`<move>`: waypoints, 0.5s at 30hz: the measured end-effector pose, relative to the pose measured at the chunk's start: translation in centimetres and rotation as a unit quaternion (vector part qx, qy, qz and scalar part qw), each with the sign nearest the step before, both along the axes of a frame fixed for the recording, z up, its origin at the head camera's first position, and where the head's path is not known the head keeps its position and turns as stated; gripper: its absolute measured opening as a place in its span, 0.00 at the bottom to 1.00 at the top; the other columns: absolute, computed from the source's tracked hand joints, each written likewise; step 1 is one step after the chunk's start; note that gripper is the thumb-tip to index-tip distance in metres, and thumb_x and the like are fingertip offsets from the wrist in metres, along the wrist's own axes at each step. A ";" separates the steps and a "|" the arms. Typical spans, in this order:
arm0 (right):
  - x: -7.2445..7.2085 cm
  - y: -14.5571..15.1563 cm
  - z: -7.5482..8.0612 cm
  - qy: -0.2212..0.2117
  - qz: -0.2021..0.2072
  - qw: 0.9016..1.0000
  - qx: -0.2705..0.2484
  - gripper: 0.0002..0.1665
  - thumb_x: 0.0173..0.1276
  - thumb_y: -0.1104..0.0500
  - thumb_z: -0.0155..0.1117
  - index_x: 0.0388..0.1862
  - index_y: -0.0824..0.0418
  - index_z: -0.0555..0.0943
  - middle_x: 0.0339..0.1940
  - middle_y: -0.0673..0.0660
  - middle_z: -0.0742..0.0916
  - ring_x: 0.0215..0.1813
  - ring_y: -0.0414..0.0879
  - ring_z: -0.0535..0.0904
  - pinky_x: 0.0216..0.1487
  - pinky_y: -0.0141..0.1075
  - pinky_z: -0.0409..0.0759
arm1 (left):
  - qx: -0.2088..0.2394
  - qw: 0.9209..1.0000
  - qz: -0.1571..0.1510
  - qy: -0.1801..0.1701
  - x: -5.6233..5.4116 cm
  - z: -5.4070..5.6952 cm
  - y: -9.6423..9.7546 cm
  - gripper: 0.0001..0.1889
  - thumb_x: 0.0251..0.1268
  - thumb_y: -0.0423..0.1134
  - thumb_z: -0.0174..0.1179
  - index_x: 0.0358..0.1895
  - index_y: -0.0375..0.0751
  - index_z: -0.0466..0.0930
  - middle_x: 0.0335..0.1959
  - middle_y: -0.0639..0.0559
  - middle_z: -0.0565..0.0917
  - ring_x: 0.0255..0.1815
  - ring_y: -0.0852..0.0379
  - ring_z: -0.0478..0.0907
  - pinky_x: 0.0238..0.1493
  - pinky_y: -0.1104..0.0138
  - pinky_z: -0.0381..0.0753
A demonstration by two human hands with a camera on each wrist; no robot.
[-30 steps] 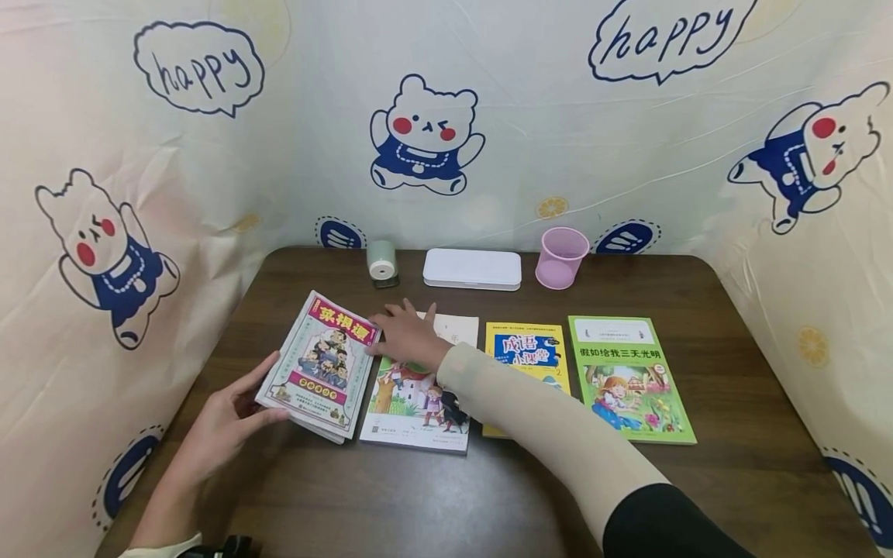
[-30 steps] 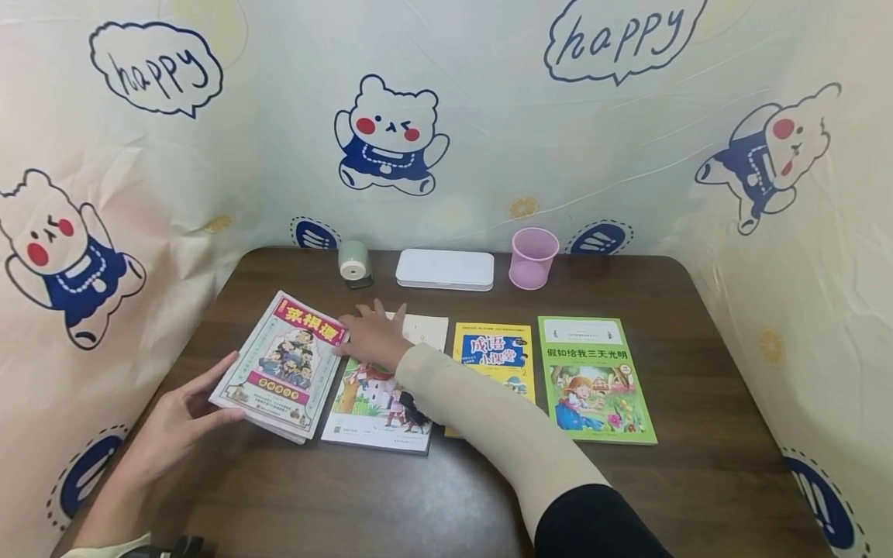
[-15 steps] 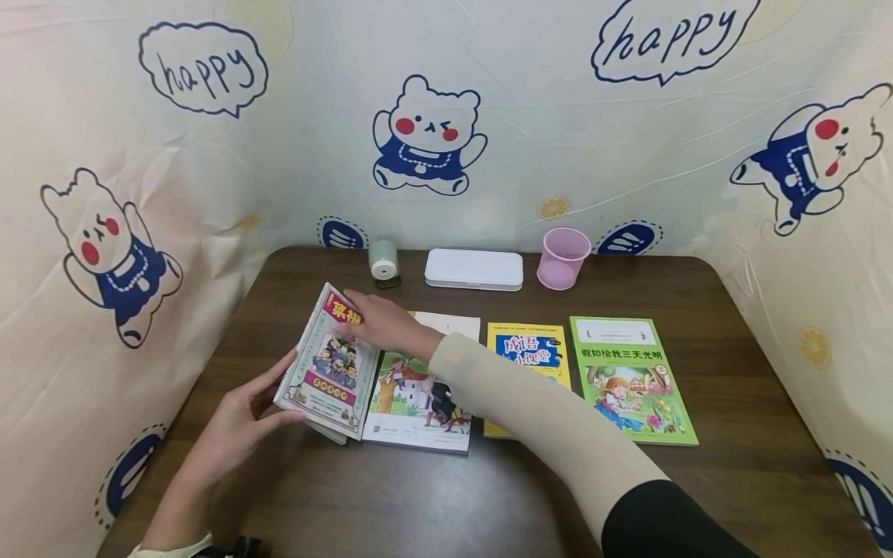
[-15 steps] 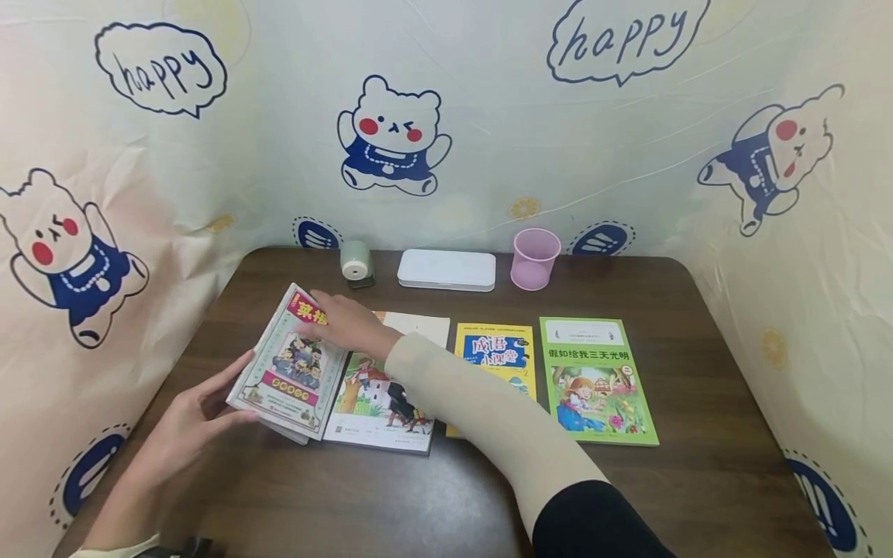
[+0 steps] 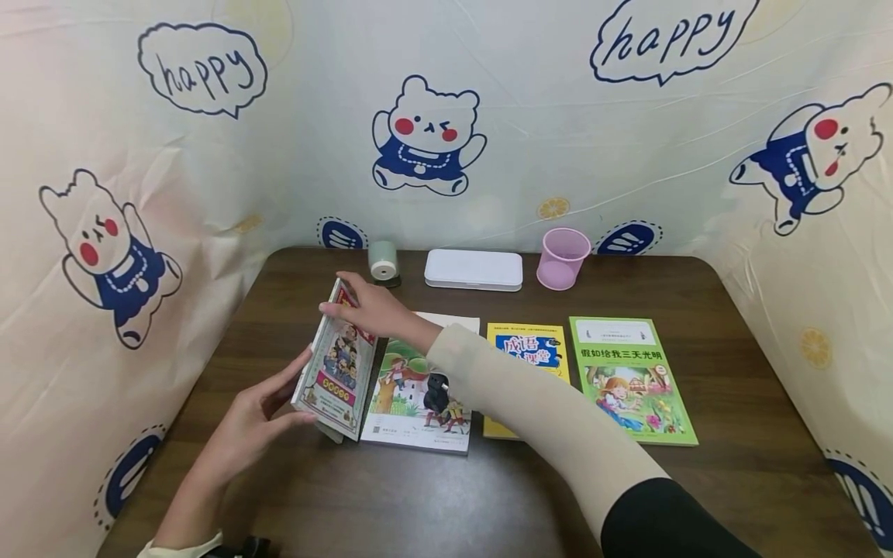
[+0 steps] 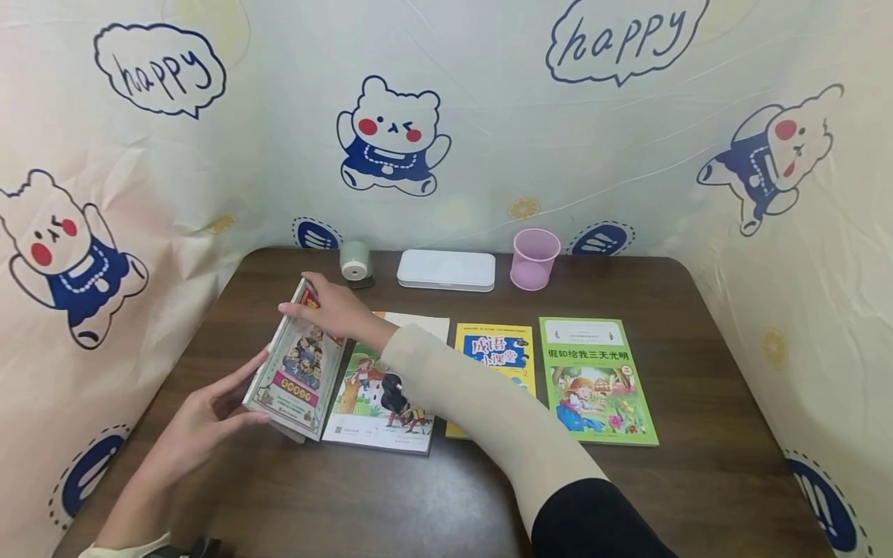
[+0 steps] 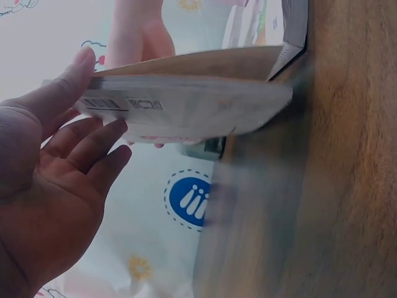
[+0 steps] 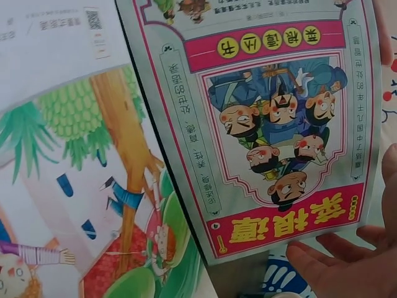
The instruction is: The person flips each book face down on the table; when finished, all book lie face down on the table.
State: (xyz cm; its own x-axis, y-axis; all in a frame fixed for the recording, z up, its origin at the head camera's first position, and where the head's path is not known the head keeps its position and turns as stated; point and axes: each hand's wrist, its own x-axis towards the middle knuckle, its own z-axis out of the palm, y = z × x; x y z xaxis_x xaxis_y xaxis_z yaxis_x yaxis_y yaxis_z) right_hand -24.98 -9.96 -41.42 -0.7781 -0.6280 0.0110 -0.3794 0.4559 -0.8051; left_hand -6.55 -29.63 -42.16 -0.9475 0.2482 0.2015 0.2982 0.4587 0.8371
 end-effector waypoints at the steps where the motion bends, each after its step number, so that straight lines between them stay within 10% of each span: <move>1: 0.0 0.0 0.1 0.000 0.000 1.000 -0.004 0.51 0.74 0.31 0.58 0.85 0.52 0.53 0.79 0.58 0.71 0.70 0.50 0.76 0.67 0.44 0.79 | -0.001 1.000 -0.001 0.002 0.0 0.0 0.0 0.47 0.56 0.23 0.72 0.80 0.44 0.62 0.78 0.32 0.63 0.68 0.76 0.68 0.62 0.81 0.71; 15: -0.4 0.2 0.3 -0.080 0.034 0.992 -0.088 0.51 0.74 0.40 0.64 0.86 0.52 0.50 0.82 0.59 0.67 0.78 0.48 0.69 0.73 0.39 0.73 | -0.046 0.998 -0.021 0.036 0.0 1.1 -0.7 0.42 0.56 0.22 0.71 0.77 0.42 0.68 0.79 0.44 0.66 0.75 0.73 0.63 0.67 0.83 0.65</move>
